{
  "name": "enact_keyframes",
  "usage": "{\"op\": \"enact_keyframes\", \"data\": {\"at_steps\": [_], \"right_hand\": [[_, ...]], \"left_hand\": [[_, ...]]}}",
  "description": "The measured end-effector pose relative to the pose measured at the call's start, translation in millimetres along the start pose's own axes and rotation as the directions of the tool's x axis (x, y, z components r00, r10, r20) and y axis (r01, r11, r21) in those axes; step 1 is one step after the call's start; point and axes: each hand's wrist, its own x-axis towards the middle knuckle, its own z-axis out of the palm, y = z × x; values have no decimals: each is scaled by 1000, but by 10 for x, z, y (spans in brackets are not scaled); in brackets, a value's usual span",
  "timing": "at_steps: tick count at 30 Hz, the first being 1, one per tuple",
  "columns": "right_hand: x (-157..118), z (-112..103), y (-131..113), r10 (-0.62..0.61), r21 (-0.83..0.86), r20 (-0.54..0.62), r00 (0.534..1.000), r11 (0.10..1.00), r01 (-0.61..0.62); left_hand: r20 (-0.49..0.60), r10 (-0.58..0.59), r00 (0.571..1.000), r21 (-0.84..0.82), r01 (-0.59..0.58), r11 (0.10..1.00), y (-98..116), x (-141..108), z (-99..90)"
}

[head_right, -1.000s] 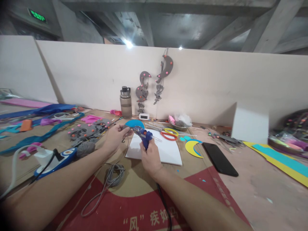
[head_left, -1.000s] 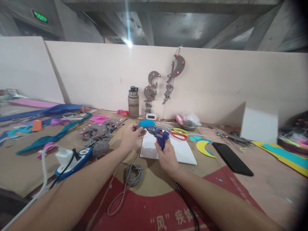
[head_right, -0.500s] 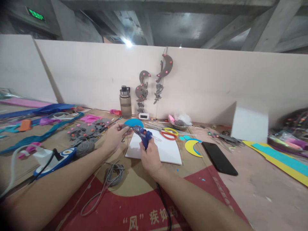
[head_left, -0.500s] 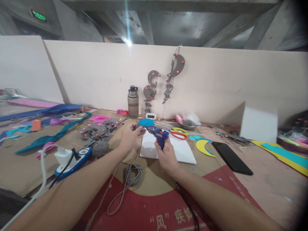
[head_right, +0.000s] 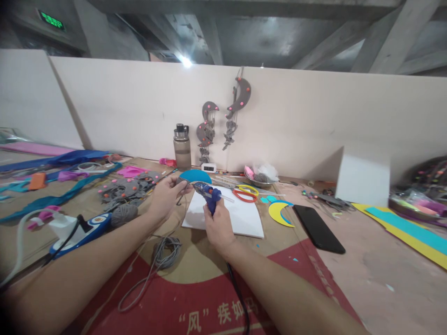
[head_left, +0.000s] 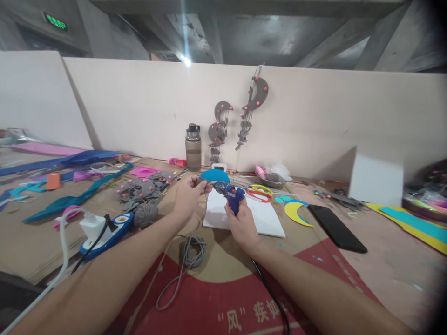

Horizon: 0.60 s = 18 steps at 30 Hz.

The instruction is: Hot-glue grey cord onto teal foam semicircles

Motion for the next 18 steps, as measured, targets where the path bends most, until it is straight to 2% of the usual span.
{"op": "enact_keyframes", "data": {"at_steps": [4, 7, 10, 14, 18], "right_hand": [[8, -4, 46, -15, -10, -136, 991, 1000, 14], [36, -19, 89, 22, -27, -192, 981, 999, -27], [83, -27, 138, 82, -28, -159, 984, 996, -88], [135, 2, 212, 231, -136, -29, 973, 963, -232], [181, 40, 297, 257, -349, -75, 964, 898, -266]], "left_hand": [[-34, 59, 998, 132, -54, 990, 28, 18, -30], [-40, 102, 994, 144, -95, 985, 24, 39, -58], [-28, 71, 997, 81, -69, 994, 0, 53, -75], [-29, 5, 1000, 10, -5, 1000, -30, 62, -78], [-26, -13, 1000, -24, 12, 1000, -14, 49, -46]]}}
